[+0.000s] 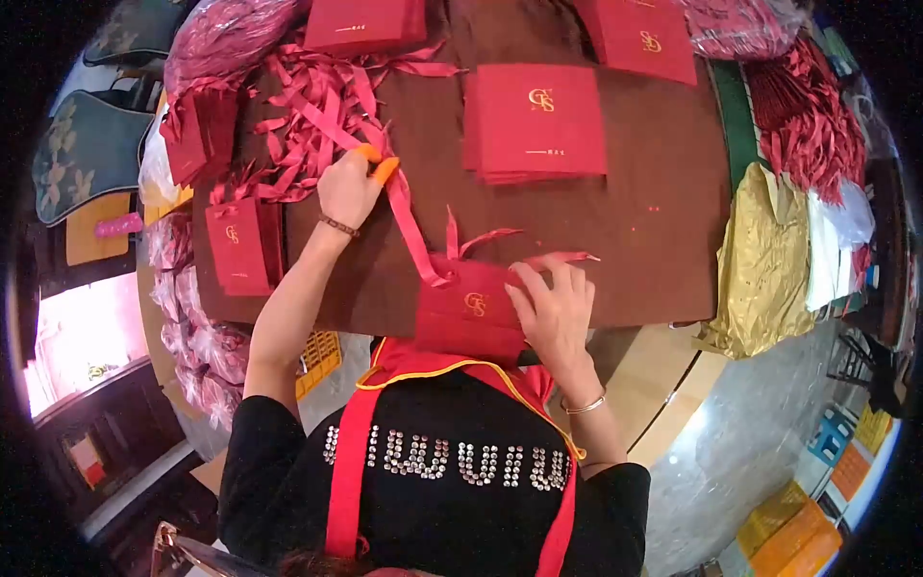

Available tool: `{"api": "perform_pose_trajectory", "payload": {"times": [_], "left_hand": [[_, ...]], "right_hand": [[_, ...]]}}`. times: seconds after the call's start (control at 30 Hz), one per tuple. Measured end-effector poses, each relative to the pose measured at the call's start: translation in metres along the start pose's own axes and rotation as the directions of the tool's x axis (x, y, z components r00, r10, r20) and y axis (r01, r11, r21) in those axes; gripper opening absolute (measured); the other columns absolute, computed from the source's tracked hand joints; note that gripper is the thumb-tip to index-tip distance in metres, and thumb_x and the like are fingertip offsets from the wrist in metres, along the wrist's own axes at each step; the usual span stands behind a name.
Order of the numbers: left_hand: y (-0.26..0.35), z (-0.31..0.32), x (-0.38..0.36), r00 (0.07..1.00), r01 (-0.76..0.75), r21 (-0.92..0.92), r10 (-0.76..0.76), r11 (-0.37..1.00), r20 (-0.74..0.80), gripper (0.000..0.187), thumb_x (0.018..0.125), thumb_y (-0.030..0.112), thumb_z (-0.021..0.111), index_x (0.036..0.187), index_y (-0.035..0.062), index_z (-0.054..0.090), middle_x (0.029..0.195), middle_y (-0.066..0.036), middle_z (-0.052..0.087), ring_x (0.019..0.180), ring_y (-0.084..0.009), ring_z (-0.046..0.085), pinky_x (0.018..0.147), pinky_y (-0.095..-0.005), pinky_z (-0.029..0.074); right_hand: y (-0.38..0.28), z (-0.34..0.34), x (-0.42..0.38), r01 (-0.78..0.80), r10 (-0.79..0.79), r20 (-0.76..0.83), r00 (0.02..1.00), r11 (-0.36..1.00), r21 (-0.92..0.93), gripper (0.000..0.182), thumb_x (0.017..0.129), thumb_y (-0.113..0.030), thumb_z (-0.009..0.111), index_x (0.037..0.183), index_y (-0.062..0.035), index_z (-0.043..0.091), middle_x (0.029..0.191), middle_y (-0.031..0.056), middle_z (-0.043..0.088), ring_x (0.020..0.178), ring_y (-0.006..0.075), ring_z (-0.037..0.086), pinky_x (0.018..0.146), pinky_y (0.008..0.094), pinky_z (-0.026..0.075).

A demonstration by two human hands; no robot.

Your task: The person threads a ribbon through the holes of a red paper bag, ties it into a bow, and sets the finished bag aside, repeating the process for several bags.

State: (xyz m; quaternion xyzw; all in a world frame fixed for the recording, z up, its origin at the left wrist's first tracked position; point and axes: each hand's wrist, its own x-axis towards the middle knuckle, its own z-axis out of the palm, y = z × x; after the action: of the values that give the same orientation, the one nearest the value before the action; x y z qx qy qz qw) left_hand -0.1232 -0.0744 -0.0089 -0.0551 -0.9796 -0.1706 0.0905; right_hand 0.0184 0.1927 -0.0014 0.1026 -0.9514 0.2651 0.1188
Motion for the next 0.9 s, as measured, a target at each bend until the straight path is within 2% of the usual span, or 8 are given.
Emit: {"api": "perform_pose_trajectory", "payload": {"times": [0.33,0.37,0.4,0.43,0.47,0.53,0.63,0.9], "left_hand": [[0.0,-0.016,-0.01,0.965,-0.147,0.124,0.17,0.981,-0.201,0.015,0.079,0.018,0.068,0.082,0.0041,0.062,0.072,-0.009,0.065,0.064,-0.0232,0.063,0.061,-0.0313,0.047],[0.002,-0.021,-0.013,0.983,-0.037,-0.168,0.005,0.985,-0.186,0.012,0.081,0.014,0.067,0.082,0.0038,0.061,0.073,-0.009,0.064,0.064,-0.02,0.063,0.06,-0.0311,0.047],[0.003,-0.024,-0.015,0.981,0.08,-0.443,-0.149,0.893,-0.124,0.01,0.082,0.011,0.065,0.081,0.0035,0.059,0.073,-0.009,0.064,0.065,-0.0168,0.064,0.059,-0.0309,0.048],[0.002,-0.022,-0.016,0.976,0.08,-0.836,-0.211,0.543,-0.043,0.007,0.085,0.006,0.061,0.085,0.0017,0.056,0.081,-0.011,0.065,0.073,-0.0158,0.065,0.065,-0.0295,0.05],[0.004,-0.026,-0.019,0.965,0.171,-0.979,-0.22,0.109,0.144,0.006,0.086,0.004,0.058,0.089,0.0025,0.054,0.088,-0.016,0.065,0.077,-0.0223,0.066,0.067,-0.0317,0.052],[0.019,-0.047,-0.022,0.941,0.252,-0.937,-0.163,-0.243,0.295,0.007,0.086,0.0,0.057,0.089,0.0039,0.052,0.09,-0.018,0.065,0.073,-0.0217,0.065,0.065,-0.0302,0.052],[0.033,-0.055,-0.027,0.953,0.295,-0.89,0.036,-0.348,0.302,0.009,0.085,-0.001,0.056,0.09,0.0045,0.051,0.091,-0.019,0.065,0.067,-0.0186,0.063,0.06,-0.0269,0.051],[0.076,-0.038,-0.069,0.768,0.594,-0.789,0.183,0.155,0.614,0.019,0.088,0.0,0.053,0.107,0.0018,0.057,0.092,-0.012,0.066,0.064,-0.0094,0.058,0.058,-0.0225,0.048]], "right_hand": [[-0.007,0.001,-0.016,-0.115,0.109,0.049,0.993,0.98,0.164,0.034,0.072,-0.011,0.073,0.104,-0.0078,0.062,0.1,0.0105,0.052,0.069,0.0213,0.057,0.061,0.0329,0.049],[-0.008,0.0,-0.016,-0.119,0.113,0.048,0.992,0.979,0.163,0.034,0.072,-0.011,0.073,0.104,-0.0078,0.062,0.1,0.0105,0.052,0.069,0.0213,0.057,0.061,0.0329,0.049],[-0.008,-0.002,-0.016,-0.145,0.135,0.069,0.988,0.973,0.177,0.033,0.072,-0.01,0.073,0.102,-0.0069,0.062,0.1,0.0108,0.051,0.069,0.021,0.057,0.061,0.0322,0.049],[-0.008,-0.003,-0.016,-0.171,0.157,0.089,0.984,0.967,0.191,0.032,0.071,-0.009,0.074,0.1,-0.006,0.062,0.099,0.0111,0.051,0.069,0.0206,0.057,0.06,0.0314,0.049],[-0.007,-0.003,-0.017,-0.175,0.161,0.088,0.983,0.966,0.189,0.032,0.071,-0.009,0.074,0.1,-0.006,0.062,0.099,0.0111,0.051,0.069,0.0206,0.057,0.06,0.0314,0.049],[-0.001,-0.004,-0.018,-0.272,0.224,0.186,0.957,0.916,0.295,0.03,0.07,-0.006,0.074,0.096,-0.0031,0.061,0.098,0.0105,0.051,0.067,0.0168,0.057,0.057,0.0291,0.048],[0.012,-0.014,-0.011,-0.356,0.192,0.352,0.916,0.791,0.497,0.022,0.074,-0.004,0.071,0.093,-0.0003,0.06,0.098,0.0087,0.051,0.066,0.0129,0.057,0.054,0.0265,0.048],[0.011,-0.031,-0.006,-0.661,0.257,0.634,0.729,0.504,0.556,0.017,0.086,-0.01,0.06,0.095,0.0043,0.058,0.077,0.0078,0.06,0.061,0.0114,0.06,0.052,0.0215,0.047]]}}
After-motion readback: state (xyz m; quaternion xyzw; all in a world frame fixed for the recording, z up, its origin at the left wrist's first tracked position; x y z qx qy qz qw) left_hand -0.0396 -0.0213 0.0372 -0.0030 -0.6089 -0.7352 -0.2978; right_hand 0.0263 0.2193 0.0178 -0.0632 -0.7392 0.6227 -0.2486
